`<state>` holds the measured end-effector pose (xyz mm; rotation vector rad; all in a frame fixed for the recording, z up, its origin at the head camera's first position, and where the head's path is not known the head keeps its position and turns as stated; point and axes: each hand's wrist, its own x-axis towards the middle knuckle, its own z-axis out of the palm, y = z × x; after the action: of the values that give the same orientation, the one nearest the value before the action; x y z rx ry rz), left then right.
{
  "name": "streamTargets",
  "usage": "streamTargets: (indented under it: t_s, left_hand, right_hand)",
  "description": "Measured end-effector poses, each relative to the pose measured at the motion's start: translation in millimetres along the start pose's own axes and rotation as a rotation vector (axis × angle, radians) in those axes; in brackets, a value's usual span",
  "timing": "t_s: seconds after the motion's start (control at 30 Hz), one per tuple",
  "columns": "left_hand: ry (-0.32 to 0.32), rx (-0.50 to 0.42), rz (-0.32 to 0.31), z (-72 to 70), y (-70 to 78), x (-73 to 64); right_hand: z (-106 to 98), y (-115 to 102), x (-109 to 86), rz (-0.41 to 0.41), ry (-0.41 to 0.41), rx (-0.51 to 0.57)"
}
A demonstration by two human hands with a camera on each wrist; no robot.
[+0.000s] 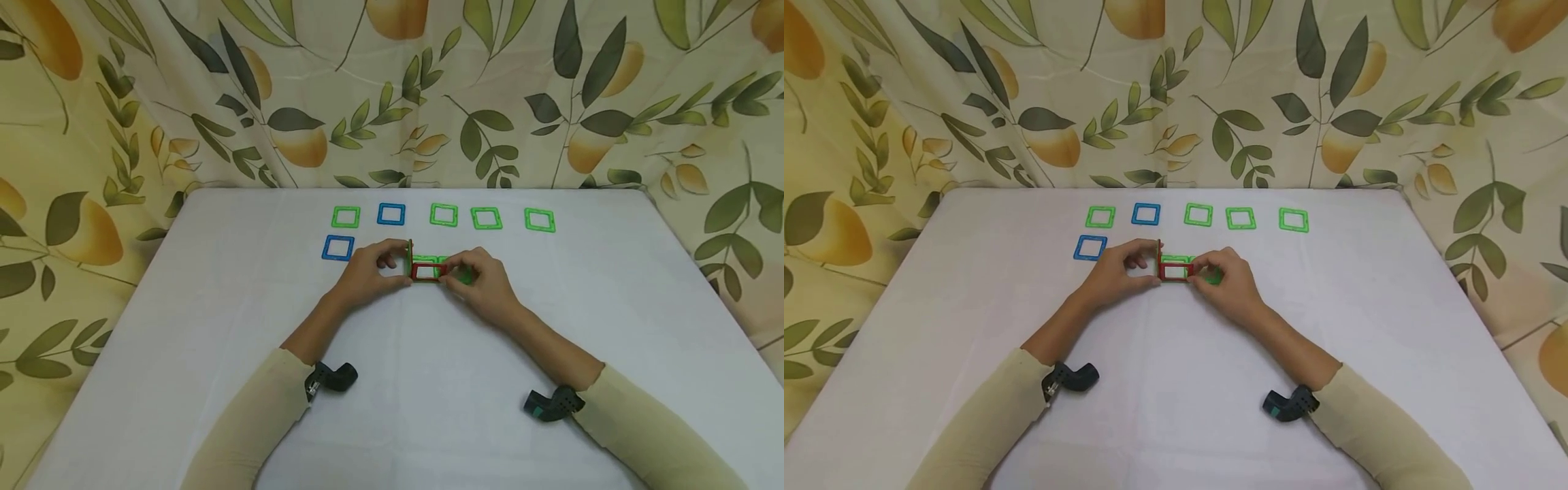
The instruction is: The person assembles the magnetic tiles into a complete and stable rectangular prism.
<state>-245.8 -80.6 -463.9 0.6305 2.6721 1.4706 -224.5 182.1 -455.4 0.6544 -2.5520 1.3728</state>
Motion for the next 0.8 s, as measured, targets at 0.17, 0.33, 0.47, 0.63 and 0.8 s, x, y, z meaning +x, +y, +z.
streamTargets:
  t_s: [0.17,0.33,0.47,0.63,0.8]
  left_hand:
    - [-0.003,0.001,0.001,2.1,0.1,0.6]
    - [0.004,-0.004,0.01,1.8,0.5,1.6]
    - [0.005,-0.001,0.001,1.5,-0.6,0.8]
    - [0.003,-0.01,-0.002,1.4,-1.2,0.5]
    - [0.004,-0.009,-0.002,2.0,-1.0,0.5]
  right_hand:
    - [-0.9,7.0,1.0,-0.004,-0.022,-0.045]
    - [-1.7,6.6,2.6,-0.01,-0.015,-0.05]
    - [-1.4,4.6,2.1,0.01,-0.021,-0.043]
    - [-1.4,3.9,1.8,0.005,-0.021,-0.043]
    - [-2.1,4.5,1.9,-0.004,-0.022,-0.049]
